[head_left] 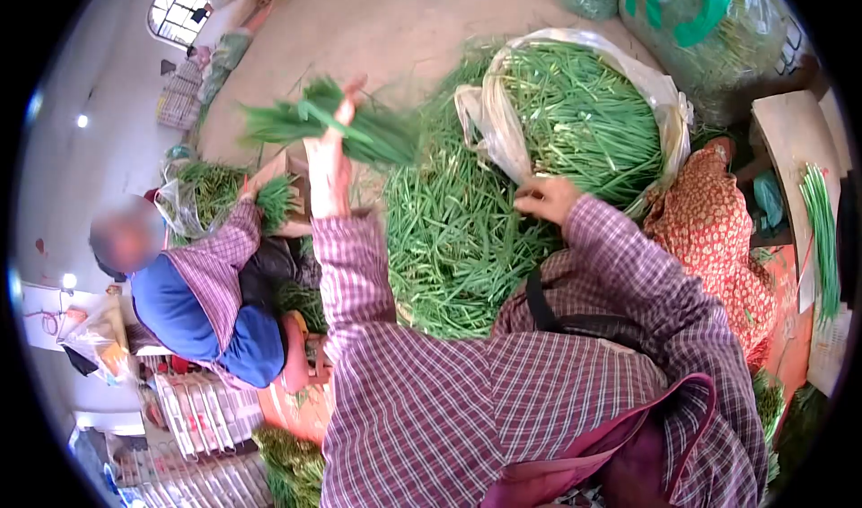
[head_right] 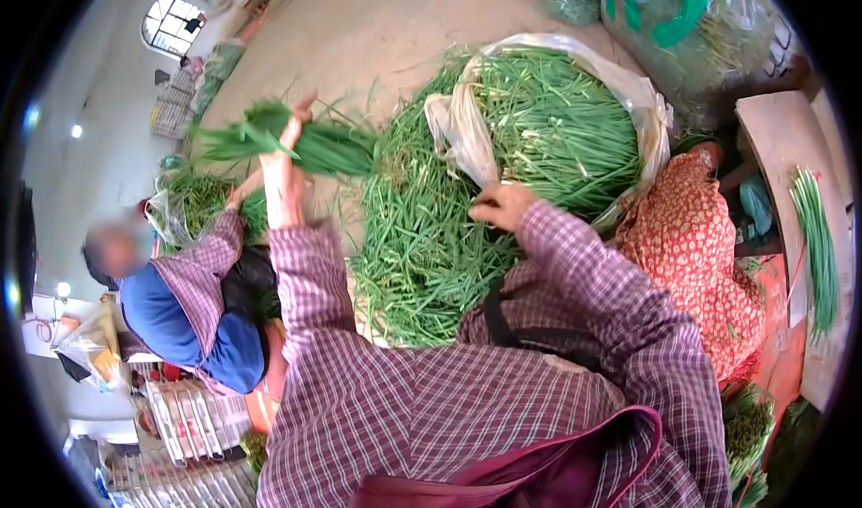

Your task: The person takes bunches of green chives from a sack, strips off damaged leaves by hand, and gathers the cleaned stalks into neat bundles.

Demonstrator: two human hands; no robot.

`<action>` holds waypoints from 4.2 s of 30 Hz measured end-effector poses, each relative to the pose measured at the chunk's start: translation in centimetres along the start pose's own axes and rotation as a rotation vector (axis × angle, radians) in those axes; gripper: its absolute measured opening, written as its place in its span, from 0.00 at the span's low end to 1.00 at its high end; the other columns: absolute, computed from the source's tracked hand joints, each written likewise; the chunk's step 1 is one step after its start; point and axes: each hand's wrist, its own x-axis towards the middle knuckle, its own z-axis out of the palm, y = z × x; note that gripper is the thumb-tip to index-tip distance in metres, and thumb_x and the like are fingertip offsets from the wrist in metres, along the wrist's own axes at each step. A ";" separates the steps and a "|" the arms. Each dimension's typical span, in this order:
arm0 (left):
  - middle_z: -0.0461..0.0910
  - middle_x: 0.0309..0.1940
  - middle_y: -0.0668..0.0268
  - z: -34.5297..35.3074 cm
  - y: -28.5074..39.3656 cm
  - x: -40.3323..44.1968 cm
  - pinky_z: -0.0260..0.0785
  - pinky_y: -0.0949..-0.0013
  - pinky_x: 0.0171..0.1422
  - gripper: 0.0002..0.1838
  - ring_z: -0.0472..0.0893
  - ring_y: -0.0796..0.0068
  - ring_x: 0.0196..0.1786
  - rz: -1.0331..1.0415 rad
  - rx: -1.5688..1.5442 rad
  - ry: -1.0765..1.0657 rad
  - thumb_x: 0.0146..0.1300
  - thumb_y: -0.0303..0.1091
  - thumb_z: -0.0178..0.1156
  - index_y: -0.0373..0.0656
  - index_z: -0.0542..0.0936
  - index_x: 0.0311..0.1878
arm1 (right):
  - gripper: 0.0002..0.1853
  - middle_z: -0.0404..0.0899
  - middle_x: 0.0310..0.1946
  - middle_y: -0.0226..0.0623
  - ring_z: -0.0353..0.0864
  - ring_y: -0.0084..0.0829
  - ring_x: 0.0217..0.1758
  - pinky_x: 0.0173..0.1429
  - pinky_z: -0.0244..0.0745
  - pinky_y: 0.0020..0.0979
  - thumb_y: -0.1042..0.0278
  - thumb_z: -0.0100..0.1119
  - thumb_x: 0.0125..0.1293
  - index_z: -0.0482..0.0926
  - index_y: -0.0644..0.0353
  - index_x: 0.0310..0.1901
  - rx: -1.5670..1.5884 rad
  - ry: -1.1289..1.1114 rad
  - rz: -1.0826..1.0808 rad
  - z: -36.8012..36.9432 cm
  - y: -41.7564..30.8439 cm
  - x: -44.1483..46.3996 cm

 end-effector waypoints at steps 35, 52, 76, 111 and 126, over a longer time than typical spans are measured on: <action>0.75 0.25 0.64 4.7 3.5 8.5 0.75 0.59 0.40 0.11 0.78 0.63 0.31 -0.212 -0.211 0.053 0.64 0.39 0.59 0.42 0.74 0.33 | 0.23 0.79 0.23 0.41 0.79 0.35 0.27 0.38 0.73 0.37 0.47 0.48 0.69 0.77 0.64 0.42 0.007 0.314 -0.491 -2.7 -6.2 -1.7; 0.75 0.30 0.65 -8.0 -2.1 13.9 0.72 0.58 0.43 0.07 0.76 0.65 0.36 -0.202 -0.312 0.519 0.63 0.35 0.60 0.42 0.75 0.37 | 0.17 0.72 0.11 0.41 0.74 0.41 0.14 0.24 0.73 0.40 0.54 0.50 0.68 0.78 0.60 0.33 -0.126 0.310 -0.528 1.2 -4.8 -8.8; 0.74 0.28 0.67 -1.2 -0.6 11.3 0.70 0.63 0.40 0.07 0.75 0.70 0.32 -0.187 -0.413 0.409 0.63 0.36 0.60 0.44 0.75 0.36 | 0.15 0.72 0.15 0.49 0.74 0.50 0.20 0.28 0.72 0.44 0.61 0.48 0.66 0.77 0.64 0.31 -0.137 0.580 -0.344 -5.3 -8.2 -0.2; 0.72 0.28 0.70 3.7 -0.9 7.8 0.69 0.64 0.43 0.09 0.72 0.74 0.35 -0.056 -0.546 0.352 0.64 0.39 0.59 0.47 0.73 0.34 | 0.04 0.71 0.28 0.31 0.73 0.31 0.36 0.39 0.72 0.34 0.66 0.61 0.54 0.79 0.54 0.31 -0.479 0.817 -0.706 -11.8 -13.1 -3.4; 0.72 0.25 0.69 4.2 -0.8 6.7 0.68 0.66 0.44 0.11 0.72 0.74 0.32 0.048 -0.681 0.276 0.66 0.40 0.56 0.47 0.71 0.32 | 0.10 0.77 0.28 0.37 0.79 0.39 0.31 0.36 0.74 0.37 0.61 0.55 0.64 0.81 0.58 0.35 -0.317 0.823 -0.473 -11.5 -10.7 -5.1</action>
